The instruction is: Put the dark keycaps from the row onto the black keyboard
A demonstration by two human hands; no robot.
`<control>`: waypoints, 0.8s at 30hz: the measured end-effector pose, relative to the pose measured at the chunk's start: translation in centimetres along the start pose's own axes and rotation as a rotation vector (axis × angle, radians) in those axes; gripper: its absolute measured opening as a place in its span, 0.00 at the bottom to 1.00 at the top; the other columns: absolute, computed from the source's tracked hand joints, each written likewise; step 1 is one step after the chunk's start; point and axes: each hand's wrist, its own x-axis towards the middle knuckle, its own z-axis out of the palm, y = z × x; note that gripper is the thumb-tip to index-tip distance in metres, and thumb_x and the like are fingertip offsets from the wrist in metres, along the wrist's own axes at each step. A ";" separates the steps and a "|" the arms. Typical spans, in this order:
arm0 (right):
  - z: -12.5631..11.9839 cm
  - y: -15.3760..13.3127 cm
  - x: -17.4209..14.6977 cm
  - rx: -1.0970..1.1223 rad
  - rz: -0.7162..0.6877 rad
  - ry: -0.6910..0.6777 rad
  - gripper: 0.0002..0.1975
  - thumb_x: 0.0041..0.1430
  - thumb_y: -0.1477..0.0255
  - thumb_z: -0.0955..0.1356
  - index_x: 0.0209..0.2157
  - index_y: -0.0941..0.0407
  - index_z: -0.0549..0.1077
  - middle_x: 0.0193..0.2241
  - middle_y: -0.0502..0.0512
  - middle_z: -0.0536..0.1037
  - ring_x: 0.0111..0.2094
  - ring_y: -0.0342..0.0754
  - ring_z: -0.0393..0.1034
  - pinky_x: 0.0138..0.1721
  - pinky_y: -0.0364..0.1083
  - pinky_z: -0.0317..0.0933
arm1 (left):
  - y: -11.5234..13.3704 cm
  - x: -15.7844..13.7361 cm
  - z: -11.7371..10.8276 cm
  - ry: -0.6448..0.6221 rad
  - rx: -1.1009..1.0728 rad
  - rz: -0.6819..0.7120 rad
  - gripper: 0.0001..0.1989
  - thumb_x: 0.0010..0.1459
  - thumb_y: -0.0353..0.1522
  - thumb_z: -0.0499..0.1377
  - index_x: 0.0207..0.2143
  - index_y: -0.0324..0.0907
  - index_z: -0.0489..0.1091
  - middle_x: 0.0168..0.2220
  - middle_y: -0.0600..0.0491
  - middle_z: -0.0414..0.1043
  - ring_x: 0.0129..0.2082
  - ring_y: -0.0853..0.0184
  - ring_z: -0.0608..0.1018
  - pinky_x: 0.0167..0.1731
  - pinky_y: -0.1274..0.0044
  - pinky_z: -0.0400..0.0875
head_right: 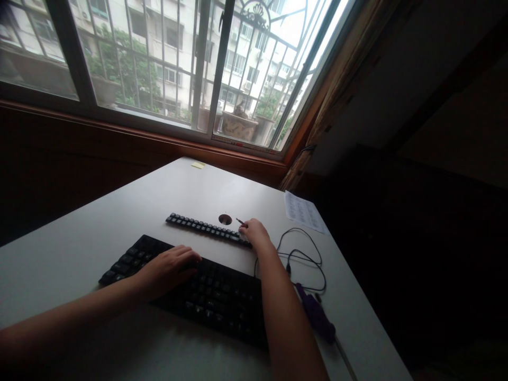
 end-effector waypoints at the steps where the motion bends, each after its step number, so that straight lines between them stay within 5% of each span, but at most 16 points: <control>1: 0.1 0.1 0.1 0.003 0.001 -0.004 0.07 0.54 0.70 0.71 0.34 0.55 0.82 0.35 0.56 0.79 0.36 0.49 0.73 0.38 0.43 0.61 | 0.0 0.0 0.0 0.003 -0.001 0.001 0.09 0.61 0.27 0.58 0.44 0.42 0.68 0.43 0.49 0.74 0.43 0.60 0.75 0.44 0.68 0.72; 15: 0.2 1.6 -0.8 0.102 0.018 0.033 0.07 0.48 0.76 0.71 0.33 0.56 0.77 0.30 0.51 0.78 0.31 0.46 0.71 0.33 0.42 0.60 | -0.1 -0.1 0.0 -0.022 0.000 -0.007 0.09 0.61 0.28 0.58 0.45 0.43 0.68 0.44 0.49 0.74 0.45 0.58 0.75 0.46 0.66 0.72; 24: -0.3 2.1 -1.6 0.132 -0.049 0.014 0.11 0.48 0.75 0.71 0.37 0.55 0.76 0.35 0.51 0.78 0.35 0.46 0.71 0.36 0.42 0.61 | 0.1 0.0 0.0 -0.020 -0.003 0.002 0.10 0.60 0.27 0.59 0.45 0.42 0.68 0.43 0.49 0.74 0.44 0.59 0.75 0.46 0.67 0.72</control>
